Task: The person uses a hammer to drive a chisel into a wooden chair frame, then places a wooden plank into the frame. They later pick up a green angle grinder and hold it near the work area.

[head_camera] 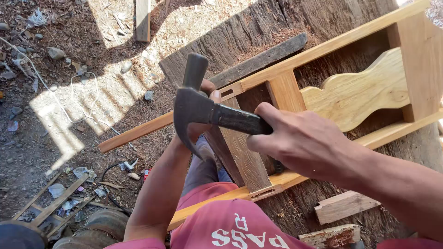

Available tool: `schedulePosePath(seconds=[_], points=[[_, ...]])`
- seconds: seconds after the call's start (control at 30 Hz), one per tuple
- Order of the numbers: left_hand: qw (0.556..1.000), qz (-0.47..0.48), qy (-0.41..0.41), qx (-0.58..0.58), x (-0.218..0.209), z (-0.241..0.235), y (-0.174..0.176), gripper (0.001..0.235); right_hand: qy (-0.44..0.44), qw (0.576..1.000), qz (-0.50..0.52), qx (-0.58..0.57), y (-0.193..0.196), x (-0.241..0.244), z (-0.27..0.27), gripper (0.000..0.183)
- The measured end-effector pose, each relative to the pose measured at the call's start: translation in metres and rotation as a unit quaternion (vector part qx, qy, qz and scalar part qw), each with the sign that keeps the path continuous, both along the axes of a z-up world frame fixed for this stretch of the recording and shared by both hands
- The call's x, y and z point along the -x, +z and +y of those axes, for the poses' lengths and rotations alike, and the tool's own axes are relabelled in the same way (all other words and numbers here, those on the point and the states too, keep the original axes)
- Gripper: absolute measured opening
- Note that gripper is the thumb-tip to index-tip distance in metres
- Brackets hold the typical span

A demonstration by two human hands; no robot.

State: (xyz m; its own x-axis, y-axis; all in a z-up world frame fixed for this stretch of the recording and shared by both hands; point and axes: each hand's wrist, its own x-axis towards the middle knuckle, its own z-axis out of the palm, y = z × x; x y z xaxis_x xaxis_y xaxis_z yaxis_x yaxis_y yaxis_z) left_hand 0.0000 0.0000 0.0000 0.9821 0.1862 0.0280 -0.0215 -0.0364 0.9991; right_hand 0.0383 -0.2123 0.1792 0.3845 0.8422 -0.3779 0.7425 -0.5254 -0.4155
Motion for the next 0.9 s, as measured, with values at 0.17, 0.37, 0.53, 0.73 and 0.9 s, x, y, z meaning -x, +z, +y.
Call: schedulePosePath(seconds=[0.17, 0.37, 0.53, 0.73, 0.9], points=[[0.995, -0.012, 0.0, -0.103, 0.002, 0.004, 0.034, 0.015, -0.171, 0.981, 0.083, 0.023, 0.037, 0.006, 0.014, 0.019], [0.999, -0.021, 0.0, -0.039, 0.005, -0.003, 0.028, 0.018, -0.134, 0.985, 0.062, 0.093, 0.013, 0.004, 0.018, 0.015], [0.993, -0.087, 0.009, -0.073, 0.004, 0.0, 0.018, 0.016, 0.02, 0.999, -0.009, 0.049, 0.031, 0.003, 0.025, 0.014], [0.993, 0.015, -0.009, 0.117, 0.004, -0.006, 0.023, 0.02, -0.341, 0.916, 0.172, 0.121, 0.031, 0.01, 0.033, 0.045], [0.992, -0.088, 0.01, -0.095, 0.002, 0.005, -0.004, 0.013, 0.016, 0.999, -0.022, 0.027, 0.018, 0.008, 0.022, 0.005]])
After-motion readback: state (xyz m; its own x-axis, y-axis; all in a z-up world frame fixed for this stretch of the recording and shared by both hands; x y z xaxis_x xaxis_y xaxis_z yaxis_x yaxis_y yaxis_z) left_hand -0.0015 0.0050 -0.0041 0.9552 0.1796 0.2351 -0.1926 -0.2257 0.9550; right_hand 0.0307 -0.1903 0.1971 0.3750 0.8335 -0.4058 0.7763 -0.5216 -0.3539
